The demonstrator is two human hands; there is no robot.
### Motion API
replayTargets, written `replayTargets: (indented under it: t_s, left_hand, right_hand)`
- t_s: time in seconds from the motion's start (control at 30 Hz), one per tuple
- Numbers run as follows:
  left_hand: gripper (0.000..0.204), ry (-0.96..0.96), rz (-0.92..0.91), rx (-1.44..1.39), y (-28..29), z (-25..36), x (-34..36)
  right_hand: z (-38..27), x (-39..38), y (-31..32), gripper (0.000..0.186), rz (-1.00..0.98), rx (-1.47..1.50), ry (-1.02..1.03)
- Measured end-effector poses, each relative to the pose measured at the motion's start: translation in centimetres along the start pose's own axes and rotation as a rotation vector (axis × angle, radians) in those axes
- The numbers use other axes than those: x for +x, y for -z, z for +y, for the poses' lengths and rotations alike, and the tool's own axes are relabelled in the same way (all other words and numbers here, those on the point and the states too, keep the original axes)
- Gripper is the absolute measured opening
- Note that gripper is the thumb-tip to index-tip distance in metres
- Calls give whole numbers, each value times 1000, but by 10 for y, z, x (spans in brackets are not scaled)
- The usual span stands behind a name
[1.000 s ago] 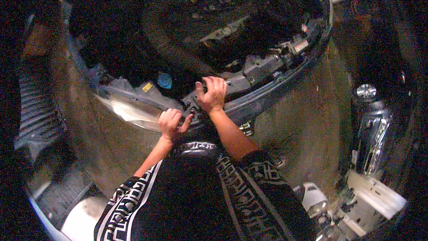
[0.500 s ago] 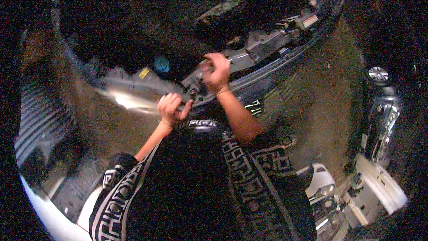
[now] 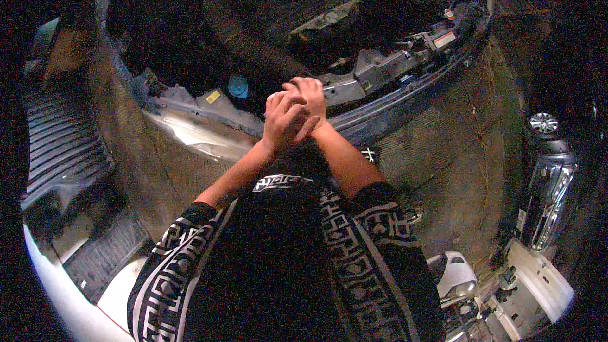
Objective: The person uses a cordless impact driver to remove and reinstall fasteners on the front bumper cover of a car with the hood open. They also insert plastic push clips by hand into the bumper and headlight area.
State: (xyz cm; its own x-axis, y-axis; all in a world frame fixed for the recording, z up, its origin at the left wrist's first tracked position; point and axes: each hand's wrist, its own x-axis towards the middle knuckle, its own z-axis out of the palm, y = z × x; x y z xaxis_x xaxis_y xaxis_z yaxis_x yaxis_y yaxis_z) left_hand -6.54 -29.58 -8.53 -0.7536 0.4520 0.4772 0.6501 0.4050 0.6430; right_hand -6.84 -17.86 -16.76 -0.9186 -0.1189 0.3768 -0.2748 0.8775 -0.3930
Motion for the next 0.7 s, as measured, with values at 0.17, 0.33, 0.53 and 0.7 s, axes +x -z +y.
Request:
replayTargets:
  t_s: [0.17, 0.33, 0.53, 0.7]
  left_hand:
    - [33, -24, -44, -12, -25, -9, 26]
    - [38, 14, -92, 56, -36, -14, 23]
    - [40, 27, -122, 97, -39, -15, 12]
    - [34, -36, -63, 83, -33, -18, 21]
  right_hand:
    - [-10, -6, 18, 30, -225, 6, 14]
    - [-12, -8, 23, 28, -255, 42, -22]
    - [-6, -11, 15, 25, -273, 91, -58]
    - [-8, 0, 2, 24, -210, 94, -53]
